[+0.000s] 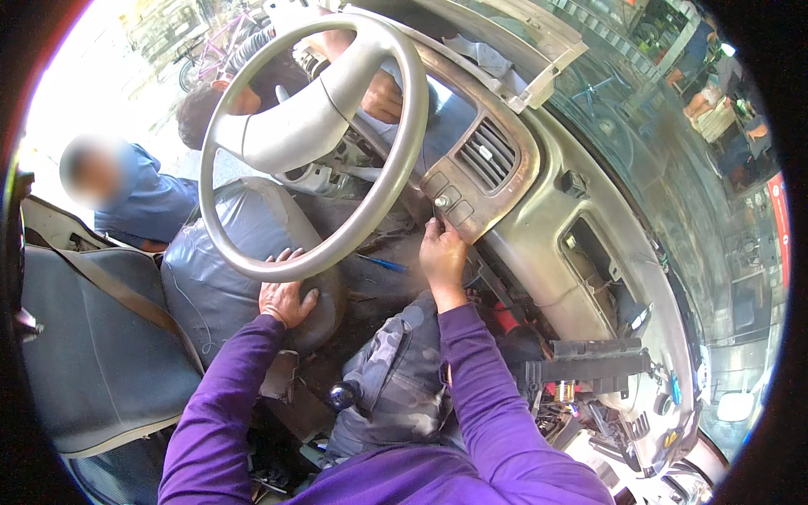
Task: The person works on the dashboard area of a car, manipulating wires and components behind the steering wheel and instrument panel. They connect and disconnect electrical connectors, adjust parts within the dashboard cavity, and handle various tools and components throughout the process.
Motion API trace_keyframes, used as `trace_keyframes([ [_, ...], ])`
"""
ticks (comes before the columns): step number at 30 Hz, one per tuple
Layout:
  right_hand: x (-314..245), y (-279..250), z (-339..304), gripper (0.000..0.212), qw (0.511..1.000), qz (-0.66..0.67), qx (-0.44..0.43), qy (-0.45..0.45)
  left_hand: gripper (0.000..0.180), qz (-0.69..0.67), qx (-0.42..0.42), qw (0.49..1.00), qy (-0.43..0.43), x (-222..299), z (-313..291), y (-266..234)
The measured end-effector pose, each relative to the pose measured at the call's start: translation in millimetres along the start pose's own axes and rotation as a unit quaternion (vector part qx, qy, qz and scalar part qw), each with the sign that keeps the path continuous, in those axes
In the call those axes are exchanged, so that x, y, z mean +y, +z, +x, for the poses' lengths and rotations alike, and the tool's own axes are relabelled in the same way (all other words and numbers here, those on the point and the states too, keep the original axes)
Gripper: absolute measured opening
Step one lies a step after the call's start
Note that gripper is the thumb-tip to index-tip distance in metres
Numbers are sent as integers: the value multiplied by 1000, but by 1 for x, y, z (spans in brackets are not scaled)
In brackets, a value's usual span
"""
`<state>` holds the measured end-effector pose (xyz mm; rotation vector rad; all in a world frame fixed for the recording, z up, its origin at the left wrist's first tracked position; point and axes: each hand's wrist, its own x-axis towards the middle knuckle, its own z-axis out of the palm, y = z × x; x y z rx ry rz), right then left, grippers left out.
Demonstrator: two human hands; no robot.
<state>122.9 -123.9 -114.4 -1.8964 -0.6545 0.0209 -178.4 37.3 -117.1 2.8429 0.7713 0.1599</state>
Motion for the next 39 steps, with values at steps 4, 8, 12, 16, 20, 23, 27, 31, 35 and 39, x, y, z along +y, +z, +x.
trace_keyframes([
  [4,1,-3,0,33,1000,-12,-5,7,70,0,12,1000,3,-1,0,3],
  [8,16,1,0,20,996,-66,39,-45,70,-2,12,1000,3,1,1,2],
  [12,6,2,-4,19,997,-39,40,-54,71,-2,9,1000,-2,-2,-1,3],
  [16,8,5,-1,19,996,-30,51,-72,72,1,4,1000,-5,-1,-1,4],
  [20,12,4,2,18,993,-62,42,-95,72,0,-1,1000,-1,0,0,4],
  [23,17,1,0,18,996,-69,23,-44,72,0,-3,1000,-1,1,2,4],
  [27,-2,-8,-5,19,998,-49,-5,25,73,4,0,1000,-1,-1,0,4],
  [31,-1,-7,-7,23,999,-45,-1,16,74,10,2,1000,-2,-1,0,6],
  [35,10,-5,-5,31,996,-82,-5,23,77,16,-8,1000,-4,-5,-1,10],
  [39,29,-16,-10,30,996,-65,-29,57,77,14,-14,1000,-16,-3,-1,12],
])
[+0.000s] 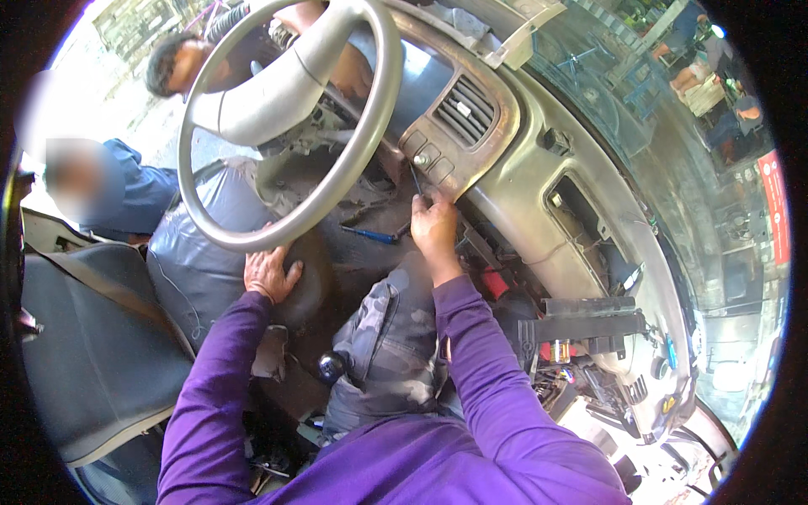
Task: The person works on the dashboard area of a car, manipulating wires and components behind the steering wheel and instrument panel. They connect and disconnect electrical connectors, adjust parts within the dashboard cavity, and handle various tools and components throughout the process.
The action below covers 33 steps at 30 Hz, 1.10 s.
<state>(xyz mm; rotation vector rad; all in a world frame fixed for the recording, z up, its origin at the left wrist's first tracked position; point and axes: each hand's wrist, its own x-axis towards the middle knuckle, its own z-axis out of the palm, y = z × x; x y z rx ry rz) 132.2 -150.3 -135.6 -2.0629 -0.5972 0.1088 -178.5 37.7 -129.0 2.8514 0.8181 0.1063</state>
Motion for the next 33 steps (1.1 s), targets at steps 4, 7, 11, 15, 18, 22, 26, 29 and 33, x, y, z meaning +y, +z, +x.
trace_keyframes([
  [4,-6,-23,-19,27,1000,-20,-19,1,74,6,8,1000,0,1,-3,-1],
  [7,1,-32,-16,25,990,-105,-93,-33,70,3,12,1000,-18,3,-3,-3],
  [11,-1,-22,-18,31,997,-41,-63,-36,68,-4,35,999,-6,6,-3,-7],
  [15,-17,-17,-28,35,996,-77,-39,-27,68,7,51,999,-2,3,-3,-6],
  [18,-26,-26,-38,30,970,-223,-91,-32,68,13,60,998,-1,3,-5,-6],
  [22,-22,-40,-51,30,963,-234,-136,-18,65,14,75,997,6,5,-4,-5],
  [26,-26,-53,-73,38,972,-194,-132,-8,63,20,66,998,12,9,-6,-9],
  [29,-56,-61,-98,38,933,-344,-87,-55,58,-1,43,999,8,14,-3,-18],
  [33,-77,-63,-115,45,884,-432,-16,-179,43,-139,-92,986,-5,68,34,-39],
])
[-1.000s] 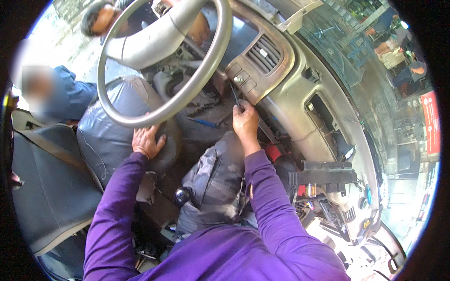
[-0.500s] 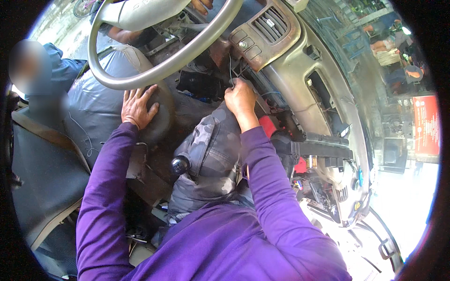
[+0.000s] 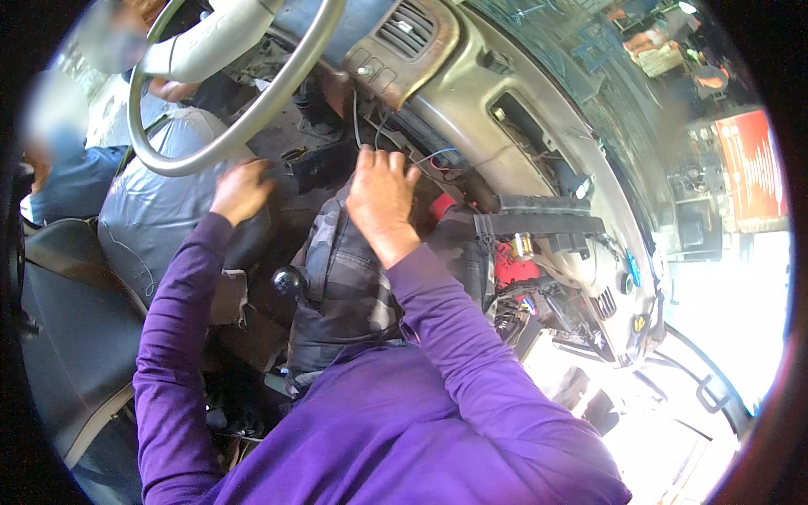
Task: The person works on the dashboard area of a car, manipulating wires and components behind the steering wheel and instrument panel. They connect and disconnect electrical connectors, adjust parts within the dashboard cavity, and handle various tools and components throughout the process.
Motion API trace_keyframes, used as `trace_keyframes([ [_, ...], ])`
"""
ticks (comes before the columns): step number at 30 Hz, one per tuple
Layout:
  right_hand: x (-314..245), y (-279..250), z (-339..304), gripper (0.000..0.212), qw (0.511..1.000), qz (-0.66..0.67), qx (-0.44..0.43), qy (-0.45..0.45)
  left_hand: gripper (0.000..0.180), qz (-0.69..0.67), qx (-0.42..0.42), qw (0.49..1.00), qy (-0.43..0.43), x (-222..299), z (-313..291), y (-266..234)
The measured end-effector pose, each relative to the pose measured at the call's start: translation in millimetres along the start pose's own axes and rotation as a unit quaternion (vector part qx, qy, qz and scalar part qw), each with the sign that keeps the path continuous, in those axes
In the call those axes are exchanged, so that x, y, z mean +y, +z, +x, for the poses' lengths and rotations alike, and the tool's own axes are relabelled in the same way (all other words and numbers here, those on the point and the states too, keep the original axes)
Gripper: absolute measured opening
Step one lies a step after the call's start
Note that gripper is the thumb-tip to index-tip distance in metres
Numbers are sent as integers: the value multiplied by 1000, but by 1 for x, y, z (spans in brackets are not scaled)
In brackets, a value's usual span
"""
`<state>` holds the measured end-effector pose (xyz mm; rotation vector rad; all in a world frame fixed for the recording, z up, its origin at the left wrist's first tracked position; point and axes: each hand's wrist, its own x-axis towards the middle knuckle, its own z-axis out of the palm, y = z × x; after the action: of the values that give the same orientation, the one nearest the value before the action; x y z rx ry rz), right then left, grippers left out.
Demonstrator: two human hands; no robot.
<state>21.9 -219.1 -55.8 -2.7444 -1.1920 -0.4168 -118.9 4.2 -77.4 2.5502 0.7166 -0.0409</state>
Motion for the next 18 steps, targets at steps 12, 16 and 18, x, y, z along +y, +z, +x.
trace_keyframes([
  [12,38,17,-46,44,936,342,41,-69,26,-633,-205,741,-93,125,74,60],
  [16,73,21,-50,29,952,263,70,141,25,-622,-187,756,-84,120,73,66],
  [18,85,41,-47,29,966,190,34,172,24,-627,-192,748,-100,122,72,68],
])
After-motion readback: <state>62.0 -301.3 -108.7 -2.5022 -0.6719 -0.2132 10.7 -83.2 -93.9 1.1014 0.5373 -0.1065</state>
